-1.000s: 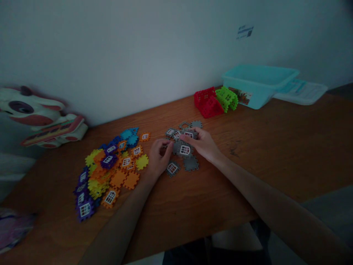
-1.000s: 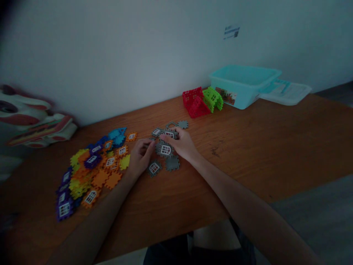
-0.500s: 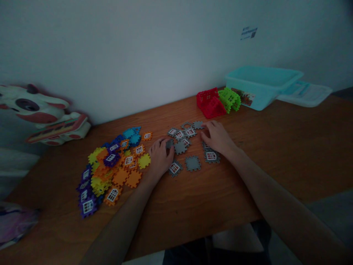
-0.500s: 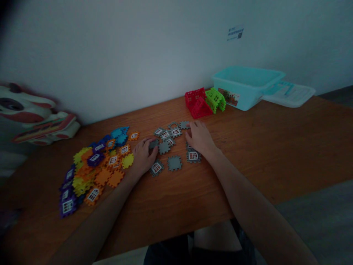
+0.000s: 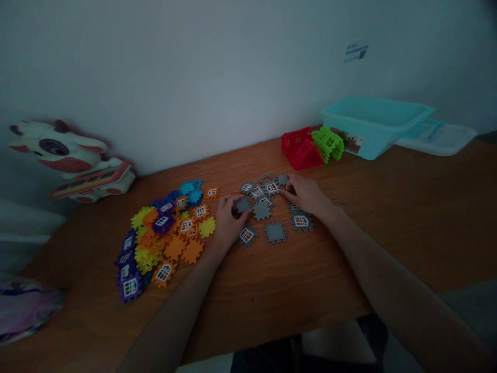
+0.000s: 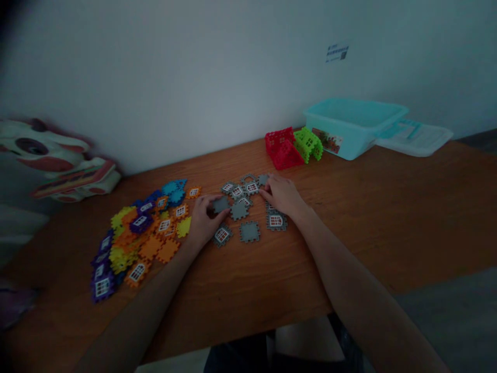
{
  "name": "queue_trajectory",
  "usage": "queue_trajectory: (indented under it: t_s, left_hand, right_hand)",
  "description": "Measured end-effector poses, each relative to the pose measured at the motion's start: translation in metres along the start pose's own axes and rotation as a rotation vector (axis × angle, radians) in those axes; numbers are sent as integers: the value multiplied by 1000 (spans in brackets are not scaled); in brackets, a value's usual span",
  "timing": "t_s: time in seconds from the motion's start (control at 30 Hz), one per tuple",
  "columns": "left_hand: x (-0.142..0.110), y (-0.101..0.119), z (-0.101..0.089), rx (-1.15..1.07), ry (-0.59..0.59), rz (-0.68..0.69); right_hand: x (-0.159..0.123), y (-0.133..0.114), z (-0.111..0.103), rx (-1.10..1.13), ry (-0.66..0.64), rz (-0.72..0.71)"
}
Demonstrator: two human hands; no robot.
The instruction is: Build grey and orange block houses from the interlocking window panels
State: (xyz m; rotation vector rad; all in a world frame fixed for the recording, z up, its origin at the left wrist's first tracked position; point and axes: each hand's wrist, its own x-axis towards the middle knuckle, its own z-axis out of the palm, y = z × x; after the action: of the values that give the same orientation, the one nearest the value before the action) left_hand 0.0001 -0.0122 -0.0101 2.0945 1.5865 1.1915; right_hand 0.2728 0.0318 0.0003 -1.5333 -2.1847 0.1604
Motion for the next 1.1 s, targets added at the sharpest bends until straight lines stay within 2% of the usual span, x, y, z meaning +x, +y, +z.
queue_trajectory:
  t_s: [0.1,0.2,0.3,0.47,0.53,0.67,0.73,0.83,0.93,1.03,1.1]
  left_hand:
    - [-1,3,-2,-80,16,-18]
    - [-3,7,-2,-265,15,-103]
    - [-4,9,-4,-460,1,-142]
    - [-7,10,-11,-322,119,-97]
    - [-11,10,-12,-343,139,-73]
    - [-18,12,-15,-358,190,-53]
    - [-20,13,-17,-363,164,-86]
    - [-22,17,-22,-437,75,-120]
    - [-24,23,-25,-564,26,-91]
    - [-27,29,-30,-615,20,-55]
    - [-28,32,-33,-610,-17,-42]
  right_hand:
    - [4,1,2,-1,16,58]
    - [6,1,4,-26,57,56]
    - [8,0,4,12,14,49]
    - [8,-6,-1,30,41,109]
    - [6,-7,-3,50,76,124]
    - [0,-4,-8,264,208,305]
    - [-1,1,-10,416,280,421]
    - [0,4,-14,560,321,485]
    - [-1,-2,-16,801,253,421]
    - [-7,-18,-16,1106,59,237]
    - [-12,-30,-16,1187,-86,127]
